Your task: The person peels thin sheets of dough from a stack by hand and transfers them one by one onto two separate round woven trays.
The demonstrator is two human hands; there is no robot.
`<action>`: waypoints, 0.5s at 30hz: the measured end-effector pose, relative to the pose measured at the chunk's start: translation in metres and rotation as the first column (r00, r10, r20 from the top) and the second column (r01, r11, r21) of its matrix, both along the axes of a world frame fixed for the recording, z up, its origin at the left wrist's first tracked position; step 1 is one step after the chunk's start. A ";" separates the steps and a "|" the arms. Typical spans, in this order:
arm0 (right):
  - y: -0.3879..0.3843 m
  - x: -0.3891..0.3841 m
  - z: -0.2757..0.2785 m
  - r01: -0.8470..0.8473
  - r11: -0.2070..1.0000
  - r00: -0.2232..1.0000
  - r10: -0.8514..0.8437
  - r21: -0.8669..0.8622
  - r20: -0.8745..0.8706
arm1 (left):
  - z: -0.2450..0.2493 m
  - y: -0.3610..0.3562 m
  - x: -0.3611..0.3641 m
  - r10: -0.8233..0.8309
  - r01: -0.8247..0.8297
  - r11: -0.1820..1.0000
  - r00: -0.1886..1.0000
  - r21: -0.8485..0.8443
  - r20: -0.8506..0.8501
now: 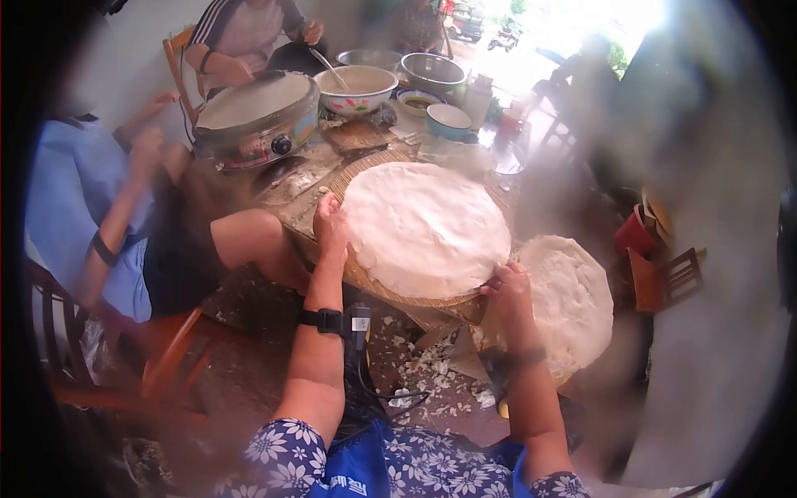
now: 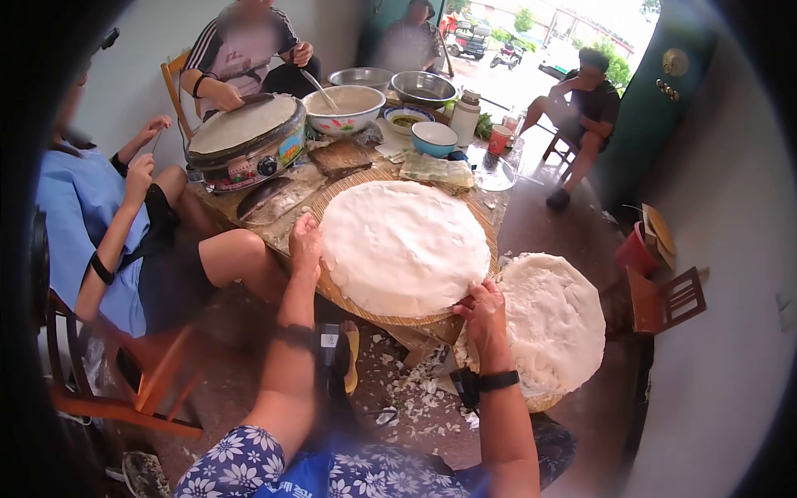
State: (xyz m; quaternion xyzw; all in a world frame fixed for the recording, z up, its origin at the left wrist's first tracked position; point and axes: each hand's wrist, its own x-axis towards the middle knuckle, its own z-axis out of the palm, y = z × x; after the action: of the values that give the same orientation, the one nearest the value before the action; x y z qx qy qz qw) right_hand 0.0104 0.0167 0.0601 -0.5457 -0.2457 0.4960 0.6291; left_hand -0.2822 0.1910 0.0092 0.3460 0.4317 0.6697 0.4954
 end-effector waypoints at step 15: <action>-0.003 0.006 -0.008 0.197 0.975 0.933 -0.155 -0.102 0.324 | 0.007 0.003 -0.012 -0.112 0.111 0.994 0.989 -0.018 -0.093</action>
State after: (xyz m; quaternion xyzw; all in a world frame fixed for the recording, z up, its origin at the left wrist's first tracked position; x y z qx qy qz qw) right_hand 0.0165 0.0142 0.0517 -0.6779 -0.2591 0.3597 0.5865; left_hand -0.2938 0.1938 0.0164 0.3973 0.4388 0.6211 0.5137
